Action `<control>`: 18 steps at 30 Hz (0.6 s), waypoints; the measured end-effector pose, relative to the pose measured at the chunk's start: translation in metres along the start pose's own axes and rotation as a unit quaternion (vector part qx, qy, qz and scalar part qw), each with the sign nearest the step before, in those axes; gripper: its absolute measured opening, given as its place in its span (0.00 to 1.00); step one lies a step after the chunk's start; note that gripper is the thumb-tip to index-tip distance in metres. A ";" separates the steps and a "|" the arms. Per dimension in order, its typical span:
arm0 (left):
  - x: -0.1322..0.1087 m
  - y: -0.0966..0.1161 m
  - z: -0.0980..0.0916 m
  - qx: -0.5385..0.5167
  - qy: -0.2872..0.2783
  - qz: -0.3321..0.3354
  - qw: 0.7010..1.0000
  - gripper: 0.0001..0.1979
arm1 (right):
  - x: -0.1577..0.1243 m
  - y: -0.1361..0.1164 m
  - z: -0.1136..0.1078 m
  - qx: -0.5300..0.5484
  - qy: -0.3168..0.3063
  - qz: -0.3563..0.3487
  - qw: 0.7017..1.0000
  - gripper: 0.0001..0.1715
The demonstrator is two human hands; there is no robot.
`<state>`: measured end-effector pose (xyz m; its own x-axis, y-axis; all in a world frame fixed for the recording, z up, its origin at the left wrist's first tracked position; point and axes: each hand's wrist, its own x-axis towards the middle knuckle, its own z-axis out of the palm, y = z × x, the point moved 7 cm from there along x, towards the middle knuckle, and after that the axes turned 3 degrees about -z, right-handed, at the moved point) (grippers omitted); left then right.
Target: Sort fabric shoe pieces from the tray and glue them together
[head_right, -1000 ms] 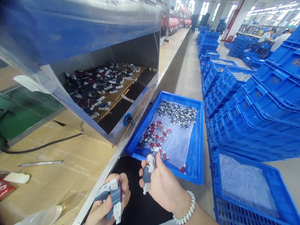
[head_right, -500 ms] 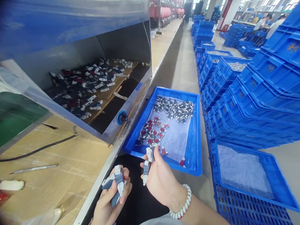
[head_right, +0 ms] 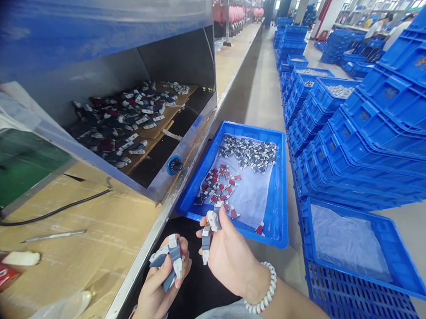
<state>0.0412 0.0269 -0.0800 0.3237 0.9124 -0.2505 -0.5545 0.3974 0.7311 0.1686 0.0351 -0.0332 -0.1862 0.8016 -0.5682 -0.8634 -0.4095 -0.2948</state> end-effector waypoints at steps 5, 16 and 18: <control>-0.001 0.001 0.002 0.009 0.000 -0.001 1.000 0.14 | 0.002 0.002 0.000 -0.003 -0.001 0.000 1.000 0.22; -0.029 -0.018 -0.015 0.015 0.016 -0.024 0.999 0.14 | 0.022 0.024 -0.003 0.009 0.021 0.062 0.998 0.21; -0.042 -0.025 -0.027 0.003 0.022 -0.023 0.999 0.15 | 0.029 0.032 0.001 -0.024 0.010 0.052 0.998 0.20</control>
<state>0.0212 -0.0187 -0.1049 0.3155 0.8962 -0.3118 -0.5355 0.4394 0.7212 0.1354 0.0460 -0.0584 -0.2641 0.7450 -0.6125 -0.8164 -0.5109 -0.2694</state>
